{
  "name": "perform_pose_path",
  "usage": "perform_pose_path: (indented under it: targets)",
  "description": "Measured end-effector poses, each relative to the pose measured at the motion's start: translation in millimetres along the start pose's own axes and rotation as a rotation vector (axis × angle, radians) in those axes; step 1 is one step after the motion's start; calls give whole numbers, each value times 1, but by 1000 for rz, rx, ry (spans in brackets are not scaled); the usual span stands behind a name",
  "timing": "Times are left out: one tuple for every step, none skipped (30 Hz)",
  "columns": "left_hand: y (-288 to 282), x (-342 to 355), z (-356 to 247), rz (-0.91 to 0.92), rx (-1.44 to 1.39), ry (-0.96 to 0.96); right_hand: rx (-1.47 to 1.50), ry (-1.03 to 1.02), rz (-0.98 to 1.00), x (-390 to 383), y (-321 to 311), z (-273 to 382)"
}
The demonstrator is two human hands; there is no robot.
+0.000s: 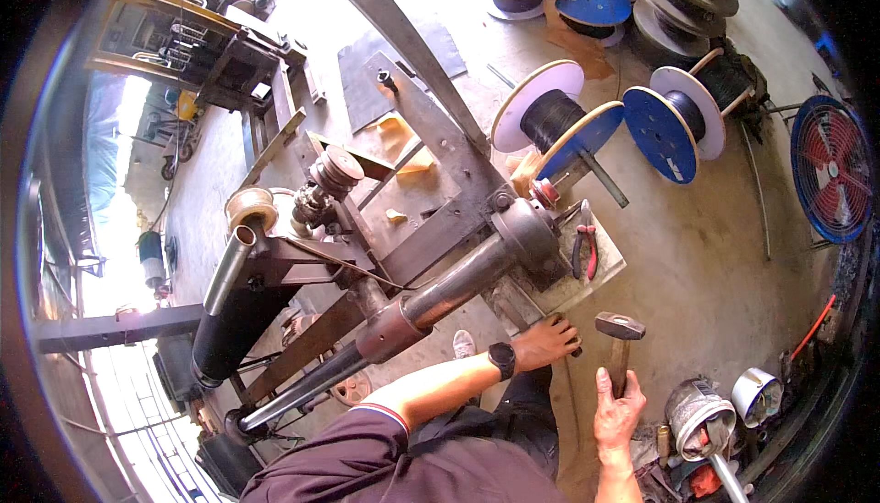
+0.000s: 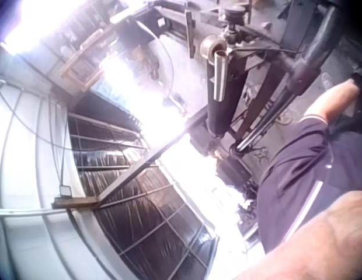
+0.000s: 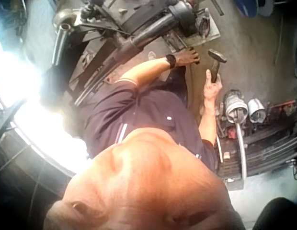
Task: The person adjusts a large black cylindrical component on a machine using a wrench and hammer, then inspects the surface by hand. They remove a metal plate and reposition the cylinder, continuing to inspect and adjust parts of the machine.
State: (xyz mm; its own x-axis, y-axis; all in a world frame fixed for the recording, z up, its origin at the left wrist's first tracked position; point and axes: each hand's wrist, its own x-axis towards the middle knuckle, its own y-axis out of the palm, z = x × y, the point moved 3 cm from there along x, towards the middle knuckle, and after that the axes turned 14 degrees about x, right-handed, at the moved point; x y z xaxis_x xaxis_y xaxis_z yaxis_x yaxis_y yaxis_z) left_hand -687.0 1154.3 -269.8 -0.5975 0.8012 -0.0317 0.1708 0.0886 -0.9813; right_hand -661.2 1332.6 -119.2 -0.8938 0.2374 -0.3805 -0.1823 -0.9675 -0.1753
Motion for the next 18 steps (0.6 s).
perform_pose_path:
  targets:
    - [4, -1, 2, -4, 20, -26, -24, 2, 14, 2, 2, 0]
    - [8, -3, 4, -5, 40, -49, -45, 5, 27, 3, 4, -3]
    - [11, -1, 3, -11, 54, -70, -74, 10, 35, 4, 4, -2]
    - [16, 2, 8, 8, 108, -85, -30, -27, 42, 7, 9, 4]
    - [19, 4, 6, 28, 136, -87, -62, -35, 51, 8, 10, 9]
    - [22, 6, 7, 50, 164, -88, -92, -40, 61, 14, 14, 13]
    - [12, 9, 7, 91, 126, -75, -143, -26, 70, 13, 11, 14]
    - [16, 8, 7, 59, 135, -83, -166, -9, 65, 11, 9, 10]
    - [15, 9, 8, 39, 137, -78, -182, -7, 50, 13, 8, 6]
    - [11, 8, 10, 19, 149, -76, -118, -6, 46, 14, 9, 7]
    - [9, 9, 11, -1, 160, -76, -73, 33, 13, 14, 11, 8]
    - [7, 8, 12, -20, 169, -78, -102, 45, 15, 14, 9, 2]
    - [6, 8, 12, -40, 178, -82, -131, 57, 20, 15, 7, 0]
    - [5, 9, 11, -60, 187, -87, -137, 50, 17, 16, 5, 1]
    - [7, 8, 13, -27, 179, -81, -138, 43, 16, 18, 9, 5]
    - [10, 8, 14, 4, 172, -76, -140, 35, 17, 18, 9, 7]
    - [11, 6, 14, 36, 165, -72, -140, 49, 18, 15, 8, 6]
    - [3, 7, 18, -4, 165, -71, -134, 54, 14, 15, 7, 5]
